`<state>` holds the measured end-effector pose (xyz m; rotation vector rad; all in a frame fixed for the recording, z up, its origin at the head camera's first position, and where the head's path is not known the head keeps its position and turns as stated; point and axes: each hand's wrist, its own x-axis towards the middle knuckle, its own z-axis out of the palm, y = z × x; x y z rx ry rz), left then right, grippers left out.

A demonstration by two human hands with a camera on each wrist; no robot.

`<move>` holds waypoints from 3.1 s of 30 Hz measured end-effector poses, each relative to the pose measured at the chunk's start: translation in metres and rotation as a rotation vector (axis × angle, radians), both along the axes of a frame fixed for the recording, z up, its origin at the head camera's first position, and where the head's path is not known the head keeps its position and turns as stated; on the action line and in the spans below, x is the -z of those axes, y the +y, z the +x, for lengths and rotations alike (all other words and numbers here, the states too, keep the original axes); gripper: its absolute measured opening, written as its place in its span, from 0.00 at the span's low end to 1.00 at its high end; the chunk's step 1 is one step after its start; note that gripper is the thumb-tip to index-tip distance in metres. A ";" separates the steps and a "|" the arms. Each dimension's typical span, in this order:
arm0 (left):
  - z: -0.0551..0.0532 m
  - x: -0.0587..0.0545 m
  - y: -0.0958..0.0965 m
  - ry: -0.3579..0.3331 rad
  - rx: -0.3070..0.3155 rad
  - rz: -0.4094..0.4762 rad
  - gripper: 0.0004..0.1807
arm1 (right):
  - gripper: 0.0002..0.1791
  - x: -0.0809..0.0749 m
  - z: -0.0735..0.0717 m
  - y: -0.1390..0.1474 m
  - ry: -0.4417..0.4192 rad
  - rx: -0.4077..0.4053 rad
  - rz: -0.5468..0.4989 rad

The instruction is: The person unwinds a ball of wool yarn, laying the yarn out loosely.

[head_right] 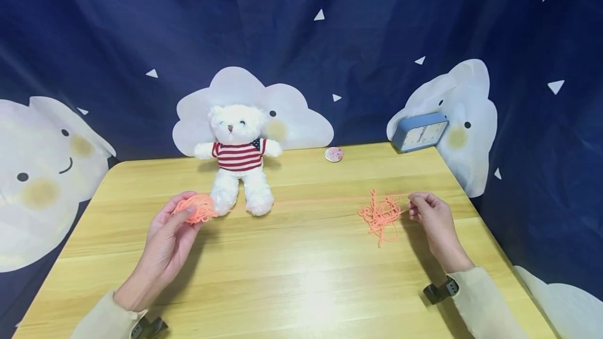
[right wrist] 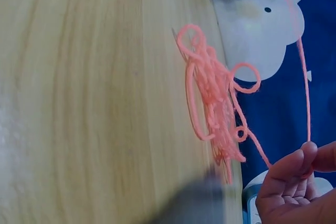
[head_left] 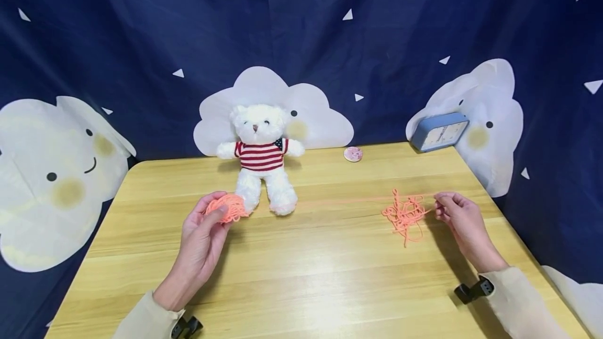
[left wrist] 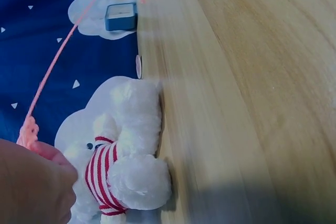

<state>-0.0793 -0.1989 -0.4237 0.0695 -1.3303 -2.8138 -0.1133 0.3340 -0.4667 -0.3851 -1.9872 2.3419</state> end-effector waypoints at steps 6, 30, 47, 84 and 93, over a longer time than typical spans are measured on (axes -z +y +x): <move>0.000 -0.002 0.000 -0.016 -0.064 -0.079 0.14 | 0.10 0.004 -0.003 0.006 -0.064 -0.042 0.078; -0.005 -0.010 0.008 -0.028 0.050 -0.005 0.14 | 0.12 0.001 0.003 -0.051 0.013 -0.037 0.167; -0.006 -0.011 0.017 -0.021 0.105 0.019 0.13 | 0.25 0.010 -0.017 -0.193 0.021 -0.841 0.040; -0.003 -0.002 0.009 -0.040 0.137 -0.196 0.22 | 0.08 -0.013 -0.014 -0.145 0.225 -0.420 -0.052; -0.003 0.001 0.006 -0.034 0.122 -0.101 0.22 | 0.10 -0.012 -0.011 -0.130 0.251 -0.364 -0.125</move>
